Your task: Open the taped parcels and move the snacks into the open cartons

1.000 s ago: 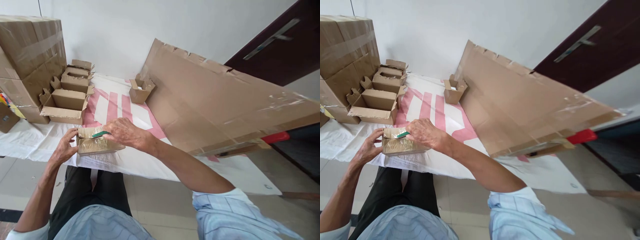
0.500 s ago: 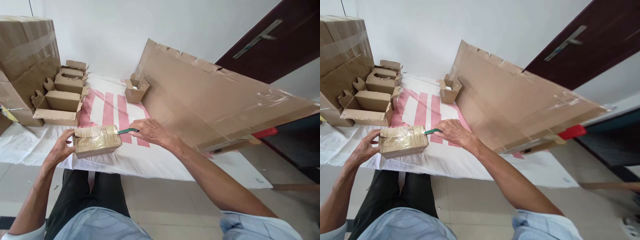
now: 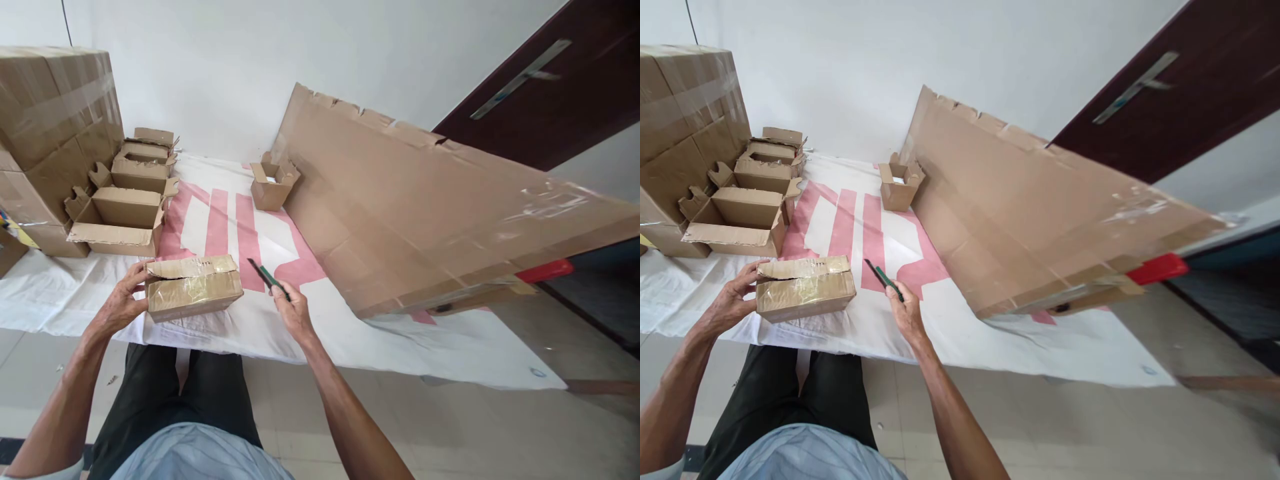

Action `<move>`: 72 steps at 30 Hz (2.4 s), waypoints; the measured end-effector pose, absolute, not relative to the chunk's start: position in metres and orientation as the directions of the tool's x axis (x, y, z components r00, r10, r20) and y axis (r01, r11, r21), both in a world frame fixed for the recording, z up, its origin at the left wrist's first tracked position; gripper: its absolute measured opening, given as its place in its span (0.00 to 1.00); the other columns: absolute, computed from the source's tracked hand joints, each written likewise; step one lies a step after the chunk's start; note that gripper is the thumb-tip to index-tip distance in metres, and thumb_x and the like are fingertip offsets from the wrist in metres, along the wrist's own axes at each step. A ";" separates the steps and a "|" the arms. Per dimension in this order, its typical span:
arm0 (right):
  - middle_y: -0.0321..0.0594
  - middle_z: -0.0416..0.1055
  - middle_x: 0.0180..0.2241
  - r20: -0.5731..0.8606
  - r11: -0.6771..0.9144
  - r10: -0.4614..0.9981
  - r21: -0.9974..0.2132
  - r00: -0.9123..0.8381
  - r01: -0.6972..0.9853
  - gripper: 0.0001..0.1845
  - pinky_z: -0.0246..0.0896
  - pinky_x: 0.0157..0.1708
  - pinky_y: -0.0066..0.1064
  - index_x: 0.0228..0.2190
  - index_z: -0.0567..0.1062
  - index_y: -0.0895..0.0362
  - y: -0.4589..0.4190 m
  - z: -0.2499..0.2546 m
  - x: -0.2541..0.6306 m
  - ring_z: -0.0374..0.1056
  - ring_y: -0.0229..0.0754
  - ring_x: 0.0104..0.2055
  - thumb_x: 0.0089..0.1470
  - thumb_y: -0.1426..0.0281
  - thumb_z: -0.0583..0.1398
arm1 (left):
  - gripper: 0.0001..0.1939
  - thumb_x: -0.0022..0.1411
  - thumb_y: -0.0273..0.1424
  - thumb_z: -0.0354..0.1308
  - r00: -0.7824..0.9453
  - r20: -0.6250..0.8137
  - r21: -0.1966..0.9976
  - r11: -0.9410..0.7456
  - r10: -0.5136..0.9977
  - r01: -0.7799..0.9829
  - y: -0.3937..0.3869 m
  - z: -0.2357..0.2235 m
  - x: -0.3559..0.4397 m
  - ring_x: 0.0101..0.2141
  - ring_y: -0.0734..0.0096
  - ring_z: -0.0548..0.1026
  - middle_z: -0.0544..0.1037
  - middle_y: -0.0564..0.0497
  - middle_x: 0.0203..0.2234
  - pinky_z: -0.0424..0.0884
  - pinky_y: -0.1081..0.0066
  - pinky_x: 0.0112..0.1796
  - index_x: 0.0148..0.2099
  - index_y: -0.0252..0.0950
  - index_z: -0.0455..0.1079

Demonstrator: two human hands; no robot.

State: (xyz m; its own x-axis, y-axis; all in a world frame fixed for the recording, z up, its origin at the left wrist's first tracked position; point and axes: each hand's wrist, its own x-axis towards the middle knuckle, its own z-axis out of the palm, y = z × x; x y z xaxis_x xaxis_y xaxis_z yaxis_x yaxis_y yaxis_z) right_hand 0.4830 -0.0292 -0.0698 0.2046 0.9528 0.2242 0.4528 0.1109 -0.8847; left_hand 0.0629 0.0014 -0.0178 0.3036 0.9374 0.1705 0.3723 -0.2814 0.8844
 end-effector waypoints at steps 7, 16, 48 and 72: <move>0.41 0.83 0.37 0.306 0.435 0.896 -0.753 -0.322 0.493 0.15 0.70 0.40 0.36 0.45 0.87 0.53 -0.015 0.026 0.455 0.75 0.45 0.37 0.70 0.58 0.64 | 0.29 0.62 0.40 0.72 0.292 0.163 0.874 -0.276 0.942 0.401 -0.001 -0.019 0.062 0.75 0.41 0.69 0.71 0.45 0.76 0.81 0.51 0.64 0.66 0.52 0.84; 0.37 0.82 0.34 0.201 0.618 0.769 -0.476 -0.607 0.626 0.14 0.60 0.38 0.32 0.45 0.91 0.53 0.012 0.082 0.406 0.72 0.40 0.35 0.71 0.70 0.63 | 0.27 0.61 0.35 0.68 0.301 0.178 0.857 -0.298 0.937 0.420 -0.001 -0.028 0.062 0.69 0.46 0.75 0.72 0.48 0.73 0.82 0.52 0.62 0.62 0.53 0.84; 0.49 0.83 0.46 0.389 0.210 0.917 -0.661 0.089 0.721 0.25 0.76 0.50 0.47 0.53 0.82 0.53 -0.014 -0.059 0.513 0.78 0.56 0.48 0.69 0.52 0.56 | 0.40 0.64 0.45 0.70 0.331 0.212 0.847 -0.342 0.920 0.408 0.016 -0.044 0.052 0.66 0.45 0.77 0.75 0.44 0.68 0.83 0.50 0.61 0.77 0.53 0.73; 0.57 0.76 0.65 0.178 0.151 0.983 -0.917 0.041 0.370 0.37 0.80 0.55 0.50 0.69 0.70 0.53 -0.065 -0.066 0.390 0.78 0.58 0.62 0.67 0.49 0.66 | 0.75 0.48 0.63 0.81 0.423 -0.017 0.792 -0.246 0.906 0.559 0.017 -0.011 0.020 0.74 0.25 0.69 0.60 0.33 0.82 0.78 0.40 0.67 0.88 0.45 0.53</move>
